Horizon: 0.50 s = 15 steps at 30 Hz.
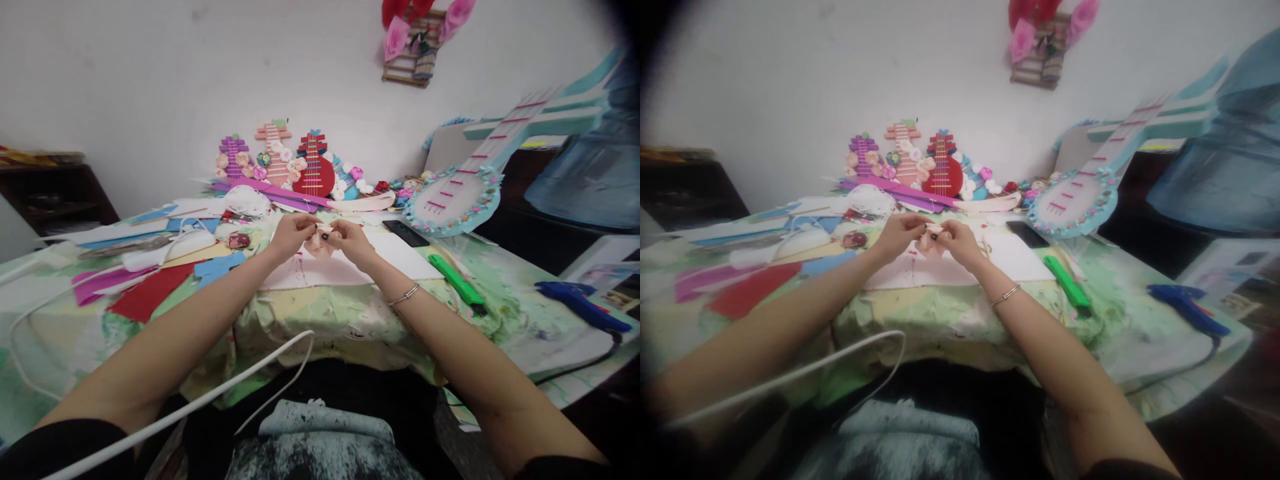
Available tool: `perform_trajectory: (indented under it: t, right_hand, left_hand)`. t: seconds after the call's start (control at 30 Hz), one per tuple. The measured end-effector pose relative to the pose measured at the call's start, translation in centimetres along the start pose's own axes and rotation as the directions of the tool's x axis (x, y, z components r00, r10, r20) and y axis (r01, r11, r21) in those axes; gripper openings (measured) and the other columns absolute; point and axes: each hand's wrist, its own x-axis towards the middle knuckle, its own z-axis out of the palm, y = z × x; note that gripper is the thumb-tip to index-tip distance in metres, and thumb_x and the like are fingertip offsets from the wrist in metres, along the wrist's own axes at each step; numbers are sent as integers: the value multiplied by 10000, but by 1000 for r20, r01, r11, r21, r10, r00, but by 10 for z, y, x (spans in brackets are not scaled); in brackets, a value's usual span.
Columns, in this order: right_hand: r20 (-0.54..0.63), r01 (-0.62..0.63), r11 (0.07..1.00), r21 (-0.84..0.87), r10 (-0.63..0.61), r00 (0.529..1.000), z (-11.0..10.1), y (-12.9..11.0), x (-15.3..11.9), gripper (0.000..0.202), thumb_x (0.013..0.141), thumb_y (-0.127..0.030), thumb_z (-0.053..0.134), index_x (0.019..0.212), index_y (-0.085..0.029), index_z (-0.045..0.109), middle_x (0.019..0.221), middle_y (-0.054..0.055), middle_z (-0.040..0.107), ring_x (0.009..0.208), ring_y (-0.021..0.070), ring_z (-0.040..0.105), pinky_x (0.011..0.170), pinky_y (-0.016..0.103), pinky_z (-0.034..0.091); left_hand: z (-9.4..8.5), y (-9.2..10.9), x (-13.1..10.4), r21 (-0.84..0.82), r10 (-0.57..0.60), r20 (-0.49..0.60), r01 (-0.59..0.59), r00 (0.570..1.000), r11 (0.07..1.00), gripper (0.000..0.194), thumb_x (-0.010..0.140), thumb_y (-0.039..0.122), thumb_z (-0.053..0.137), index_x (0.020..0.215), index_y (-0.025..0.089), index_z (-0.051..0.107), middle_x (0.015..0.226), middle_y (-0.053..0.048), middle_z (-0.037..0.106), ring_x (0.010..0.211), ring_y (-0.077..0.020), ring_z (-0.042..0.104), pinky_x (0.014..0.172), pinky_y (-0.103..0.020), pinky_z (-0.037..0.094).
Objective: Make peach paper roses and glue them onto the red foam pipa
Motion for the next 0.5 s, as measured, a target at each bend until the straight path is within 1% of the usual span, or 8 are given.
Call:
perform_trajectory:
  t: [0.1, 0.17, 0.23, 0.3, 0.37, 0.43, 0.5]
  right_hand:
    - [13, -16, 997, 76, 15, 1000, 0, -2, -1, 226, 729, -382, 594, 804, -169, 605, 685, 0, 615, 626, 138, 538, 566, 255, 420]
    - [31, -37, 991, 130, 33, 999, 0, -3, -2, 238, 709, -389, 622, 794, -168, 597, 672, -1, 614, 606, 135, 541, 548, 254, 417]
    - [63, -58, 984, 168, 48, 997, 0, -4, -2, 247, 683, -382, 654, 790, -169, 589, 661, 1, 618, 589, 137, 555, 532, 255, 423]
    - [91, -76, 979, 187, 60, 994, 0, -4, -2, 248, 661, -365, 676, 783, -170, 583, 653, 4, 624, 573, 140, 570, 520, 257, 433]
    - [89, -87, 977, 194, 70, 994, 0, -2, -1, 232, 650, -343, 684, 768, -173, 578, 648, 3, 630, 563, 141, 581, 513, 256, 443]
    - [72, -94, 975, 203, 80, 994, 0, 0, 0, 215, 644, -325, 685, 749, -175, 573, 647, 3, 635, 560, 143, 590, 506, 255, 450]
    - [50, -100, 971, 218, 91, 995, 0, 0, 0, 207, 644, -319, 689, 734, -176, 570, 642, 5, 639, 565, 148, 601, 510, 260, 463]
  left_hand:
    - [0, -1, 0, 13, 15, -3, -15, 1000, 1000, 187, 655, 247, 639, 783, 114, 669, 683, -16, 671, 585, -117, 586, 573, -237, 472]
    - [1, -2, 0, 33, 30, -4, -30, 1000, 999, 202, 672, 302, 650, 749, 115, 664, 660, -16, 661, 570, -114, 578, 564, -233, 472]
    - [1, -3, 0, 88, 47, 6, -47, 999, 995, 247, 697, 362, 647, 718, 117, 662, 615, -14, 639, 537, -111, 558, 529, -225, 455]
    - [2, -2, -2, 155, 67, 21, -69, 998, 985, 274, 715, 390, 638, 715, 118, 668, 592, -13, 625, 519, -108, 543, 501, -216, 434]
    - [2, 0, -3, 179, 86, 37, -91, 996, 980, 263, 714, 377, 639, 734, 118, 676, 616, -19, 636, 542, -111, 555, 517, -213, 437]
    - [2, 2, -4, 150, 96, 67, -105, 993, 983, 236, 698, 338, 649, 766, 115, 684, 673, -34, 662, 595, -124, 587, 570, -224, 463]
    - [2, 3, -4, 111, 92, 95, -102, 991, 989, 212, 653, 267, 657, 797, 114, 688, 713, -43, 679, 642, -144, 615, 607, -240, 481]
